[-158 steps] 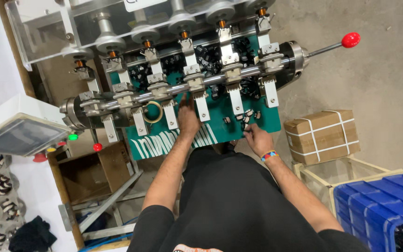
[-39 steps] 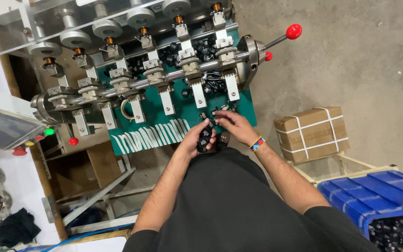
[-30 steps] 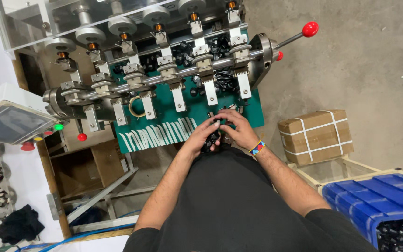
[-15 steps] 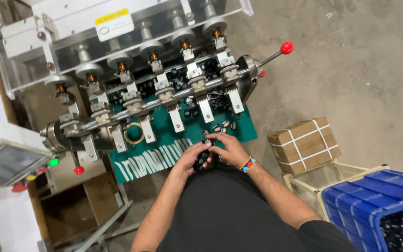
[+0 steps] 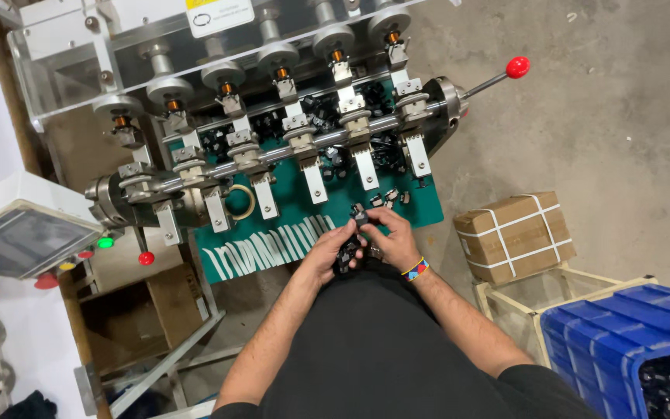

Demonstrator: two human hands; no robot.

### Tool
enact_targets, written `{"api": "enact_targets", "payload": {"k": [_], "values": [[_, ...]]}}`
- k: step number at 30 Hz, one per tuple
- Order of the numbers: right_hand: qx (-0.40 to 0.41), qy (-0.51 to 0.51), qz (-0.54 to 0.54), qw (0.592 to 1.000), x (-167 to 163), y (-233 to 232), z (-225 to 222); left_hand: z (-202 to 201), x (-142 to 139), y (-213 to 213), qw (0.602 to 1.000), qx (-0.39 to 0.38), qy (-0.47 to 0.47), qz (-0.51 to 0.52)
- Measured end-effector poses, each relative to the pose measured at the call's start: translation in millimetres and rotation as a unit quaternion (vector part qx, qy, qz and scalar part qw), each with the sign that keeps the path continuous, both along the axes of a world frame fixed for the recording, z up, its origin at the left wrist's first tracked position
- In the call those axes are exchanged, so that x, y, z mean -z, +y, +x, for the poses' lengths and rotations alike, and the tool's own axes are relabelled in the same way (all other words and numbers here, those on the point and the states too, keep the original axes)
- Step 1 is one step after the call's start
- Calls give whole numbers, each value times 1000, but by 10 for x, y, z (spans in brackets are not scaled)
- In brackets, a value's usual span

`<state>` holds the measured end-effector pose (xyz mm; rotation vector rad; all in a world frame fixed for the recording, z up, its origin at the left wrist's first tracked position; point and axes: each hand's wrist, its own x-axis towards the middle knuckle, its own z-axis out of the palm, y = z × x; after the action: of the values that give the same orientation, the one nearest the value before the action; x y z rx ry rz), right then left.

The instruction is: The person stands at a small multi-station bench machine, picks up small black and orange components, and seats them into the machine's stations. They pull the machine's red-handled lever to cycle the stations, remove processed components, and occasionally wipe parts and the machine with a black cloth.

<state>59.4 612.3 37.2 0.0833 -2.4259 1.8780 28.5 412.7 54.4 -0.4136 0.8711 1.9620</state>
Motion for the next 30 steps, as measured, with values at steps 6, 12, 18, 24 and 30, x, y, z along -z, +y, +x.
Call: {"api": "enact_targets", "payload": {"k": [6,12,18,24,30], "values": [[18,-215,-271,938,355,172,-288,-13,-89,-112,996,-49,28,-71],[31,-185,-253,949,443,187,-366,38,127,-198,982,-96,22,-163],[78,-237,-262,932,432,106,-398,110,221,-180,984,-71,84,-139],[-281,-144,-71,946,42,129,-269,27,63,-199,996,-5,63,-63],[-220,-146,-95,960,-117,-220,-121,-34,-19,-473,999,-32,13,-30]]}}
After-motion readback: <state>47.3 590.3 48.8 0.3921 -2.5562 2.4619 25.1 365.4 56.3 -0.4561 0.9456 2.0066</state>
